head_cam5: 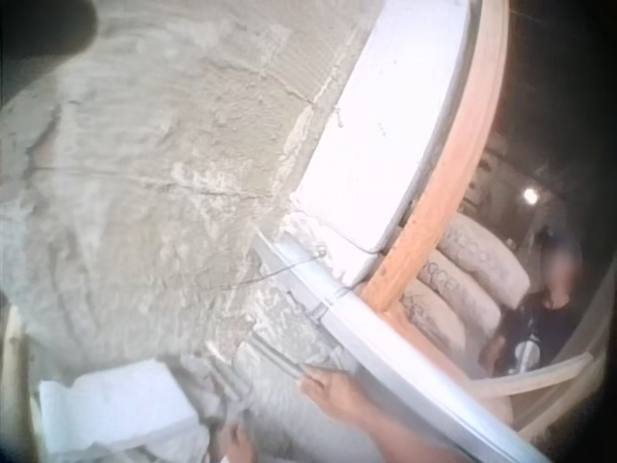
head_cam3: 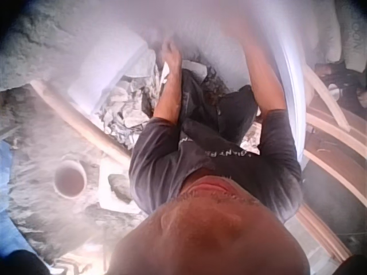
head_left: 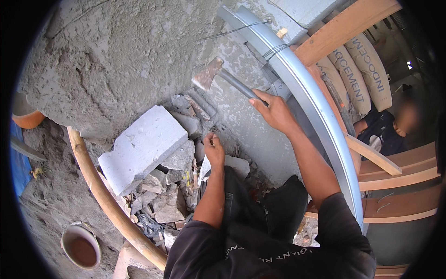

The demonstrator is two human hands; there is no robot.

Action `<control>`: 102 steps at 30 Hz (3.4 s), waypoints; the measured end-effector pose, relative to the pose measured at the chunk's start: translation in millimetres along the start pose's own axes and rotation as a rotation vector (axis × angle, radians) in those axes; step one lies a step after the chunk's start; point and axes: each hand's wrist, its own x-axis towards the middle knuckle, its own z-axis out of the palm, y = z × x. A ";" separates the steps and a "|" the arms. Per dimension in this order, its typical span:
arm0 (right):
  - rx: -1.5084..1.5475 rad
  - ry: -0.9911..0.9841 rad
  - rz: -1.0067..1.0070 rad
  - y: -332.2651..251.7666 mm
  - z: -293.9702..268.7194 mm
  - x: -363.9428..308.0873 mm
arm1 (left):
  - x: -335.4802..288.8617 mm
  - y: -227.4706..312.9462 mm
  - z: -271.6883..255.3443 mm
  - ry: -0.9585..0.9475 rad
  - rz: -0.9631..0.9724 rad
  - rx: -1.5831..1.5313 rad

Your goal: The person positions a curved metal frame against a concrete wall and secures it using wire ties and pliers. They repeatedly wrap wire around the frame and wall anchors, then twist and tighten the wire to fasten the frame in place.

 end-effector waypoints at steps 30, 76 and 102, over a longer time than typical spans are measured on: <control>0.061 0.193 0.094 -5.0 14.9 15.7 | 3.1 -14.5 4.8 -0.128 0.005 0.144; 0.408 0.048 0.359 -4.0 10.7 -134.9 | 25.8 8.2 23.3 -0.210 0.343 0.159; 0.494 -0.017 0.713 11.2 -75.2 -343.3 | 128.2 182.4 152.4 -0.259 1.268 0.715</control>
